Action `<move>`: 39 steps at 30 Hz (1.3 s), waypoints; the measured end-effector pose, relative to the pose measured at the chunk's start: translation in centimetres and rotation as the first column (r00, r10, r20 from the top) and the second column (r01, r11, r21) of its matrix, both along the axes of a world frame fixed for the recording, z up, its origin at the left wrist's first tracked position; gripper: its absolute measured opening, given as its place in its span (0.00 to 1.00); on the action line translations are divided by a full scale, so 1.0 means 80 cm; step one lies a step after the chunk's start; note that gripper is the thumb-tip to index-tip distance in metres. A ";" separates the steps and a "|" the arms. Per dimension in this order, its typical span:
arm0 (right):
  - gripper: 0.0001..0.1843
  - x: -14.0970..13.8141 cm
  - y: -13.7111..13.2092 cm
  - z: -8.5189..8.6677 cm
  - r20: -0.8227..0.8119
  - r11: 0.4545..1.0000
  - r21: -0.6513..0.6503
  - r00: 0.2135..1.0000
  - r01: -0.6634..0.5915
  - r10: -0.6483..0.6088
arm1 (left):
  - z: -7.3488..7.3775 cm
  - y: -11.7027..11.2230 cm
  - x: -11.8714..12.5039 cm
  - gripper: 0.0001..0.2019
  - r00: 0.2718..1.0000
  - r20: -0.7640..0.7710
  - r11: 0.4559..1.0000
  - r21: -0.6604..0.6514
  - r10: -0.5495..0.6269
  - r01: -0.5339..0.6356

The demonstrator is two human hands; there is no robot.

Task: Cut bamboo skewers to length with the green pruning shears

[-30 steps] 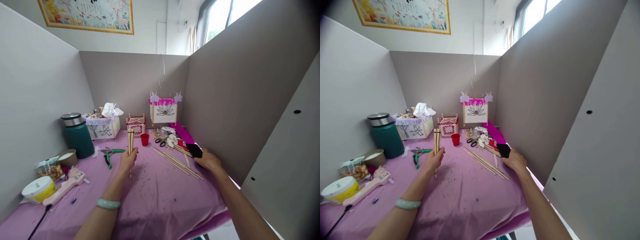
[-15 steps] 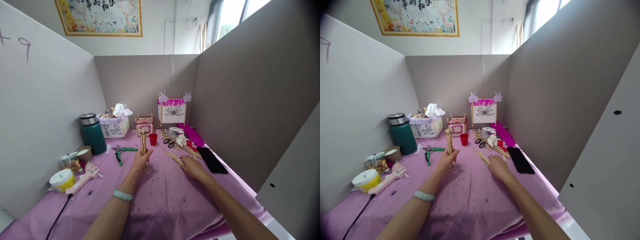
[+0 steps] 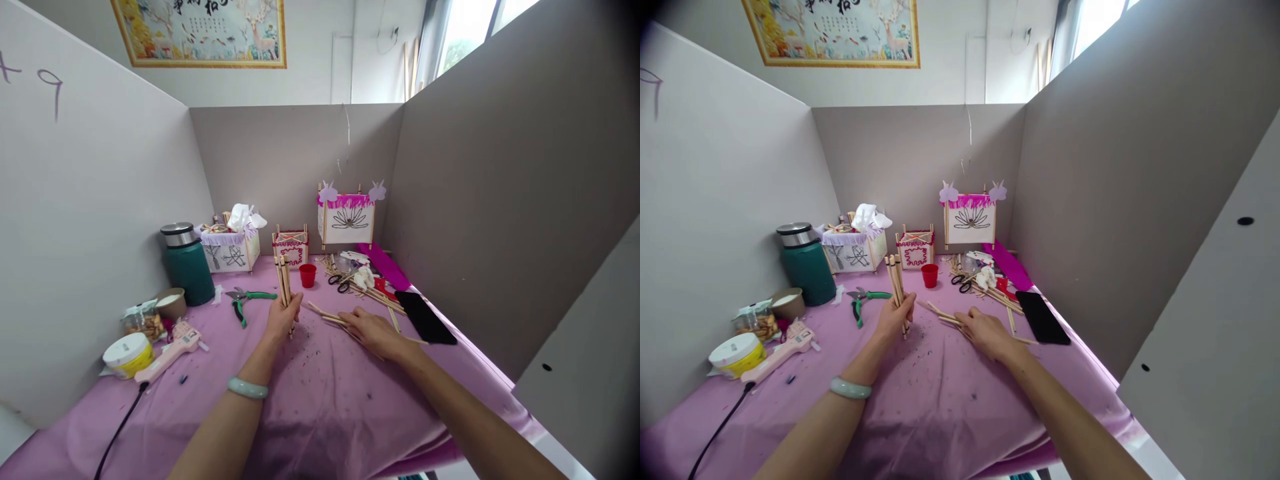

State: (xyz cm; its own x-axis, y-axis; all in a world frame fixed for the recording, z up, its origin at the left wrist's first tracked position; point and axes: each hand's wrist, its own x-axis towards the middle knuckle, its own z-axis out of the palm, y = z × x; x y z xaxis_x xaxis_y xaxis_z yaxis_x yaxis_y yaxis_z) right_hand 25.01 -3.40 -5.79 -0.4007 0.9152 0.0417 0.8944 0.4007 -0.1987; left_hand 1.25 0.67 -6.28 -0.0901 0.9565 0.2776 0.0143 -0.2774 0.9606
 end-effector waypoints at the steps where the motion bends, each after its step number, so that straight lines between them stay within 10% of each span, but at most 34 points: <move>1: 0.23 0.002 0.001 -0.002 0.028 1.000 0.021 0.999 0.019 -0.020 | 0.000 0.000 0.000 0.20 1.000 -0.012 1.000 0.006 -0.008 0.008; 6: 0.31 0.016 0.018 -0.013 0.106 0.952 0.123 0.950 0.281 -0.294 | -0.002 0.000 -0.002 0.22 0.997 -0.068 0.999 -0.019 -0.033 0.031; 17: 0.18 -0.011 0.020 0.010 0.079 0.914 0.271 0.940 0.302 -0.333 | -0.001 0.000 0.001 0.20 0.998 0.003 0.998 -0.033 -0.061 0.061; 24: 0.15 -0.025 0.017 0.000 0.128 0.943 0.115 0.937 0.312 -0.325 | -0.002 -0.002 0.002 0.20 0.994 0.050 0.994 -0.057 -0.093 0.096; 33: 0.15 -0.057 0.098 0.024 -0.141 0.952 0.085 0.950 0.293 -0.280 | 0.006 0.006 0.003 0.20 0.976 0.190 0.990 -0.065 -0.108 0.122; 39: 0.46 -0.112 0.193 0.020 -0.417 0.936 0.179 0.885 0.303 -0.207 | 0.002 0.004 0.006 0.20 0.986 0.120 0.979 -0.154 -0.117 0.134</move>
